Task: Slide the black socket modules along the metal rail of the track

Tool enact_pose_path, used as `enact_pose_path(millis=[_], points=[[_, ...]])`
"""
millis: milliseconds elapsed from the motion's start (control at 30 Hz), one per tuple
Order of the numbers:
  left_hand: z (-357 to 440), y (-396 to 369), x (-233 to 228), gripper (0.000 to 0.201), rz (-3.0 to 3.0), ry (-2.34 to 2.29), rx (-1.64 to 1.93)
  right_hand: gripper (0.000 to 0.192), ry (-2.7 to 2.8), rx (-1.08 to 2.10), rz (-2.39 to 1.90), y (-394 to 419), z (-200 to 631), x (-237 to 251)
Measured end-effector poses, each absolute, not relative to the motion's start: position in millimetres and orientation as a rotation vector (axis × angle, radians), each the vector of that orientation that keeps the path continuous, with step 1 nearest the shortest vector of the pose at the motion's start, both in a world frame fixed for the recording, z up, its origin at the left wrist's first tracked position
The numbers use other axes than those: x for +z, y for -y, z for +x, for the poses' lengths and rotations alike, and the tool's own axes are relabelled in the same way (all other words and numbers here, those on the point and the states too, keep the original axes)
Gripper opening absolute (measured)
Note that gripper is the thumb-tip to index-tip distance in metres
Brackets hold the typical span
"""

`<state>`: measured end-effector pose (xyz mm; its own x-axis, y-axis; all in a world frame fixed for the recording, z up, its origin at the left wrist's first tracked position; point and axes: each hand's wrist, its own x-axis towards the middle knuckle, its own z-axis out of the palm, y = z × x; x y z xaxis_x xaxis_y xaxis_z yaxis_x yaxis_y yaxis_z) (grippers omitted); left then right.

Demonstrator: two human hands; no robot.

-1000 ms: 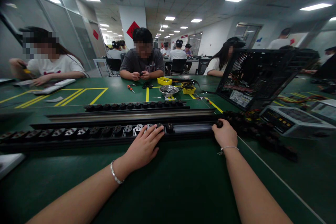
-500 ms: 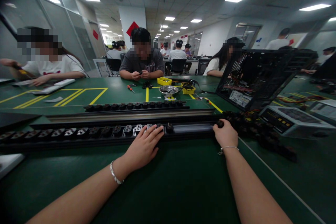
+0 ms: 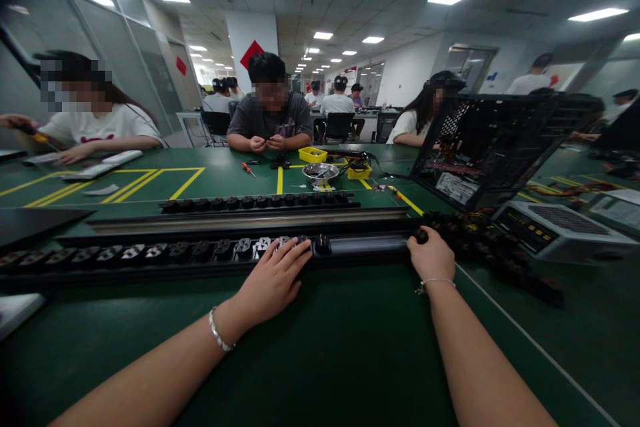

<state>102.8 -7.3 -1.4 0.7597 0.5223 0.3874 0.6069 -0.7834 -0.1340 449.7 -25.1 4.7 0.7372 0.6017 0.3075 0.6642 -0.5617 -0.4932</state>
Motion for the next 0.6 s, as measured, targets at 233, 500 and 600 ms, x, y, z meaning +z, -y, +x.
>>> enact_pose_path(millis=[233,500,600], points=[[102.7,7.3,-1.4,0.054,-2.702,0.883,-0.476,0.052,0.925,-0.165,-2.342,24.6,452.3,2.9],[102.6,8.4,-0.4,0.053,-2.688,0.882,-0.469,0.052,0.932,-0.197,-2.324,24.9,456.3,0.6],[102.3,8.0,-0.7,0.053,-2.689,0.878,-0.474,0.051,0.931,-0.213,-2.304,24.8,458.3,-1.5]])
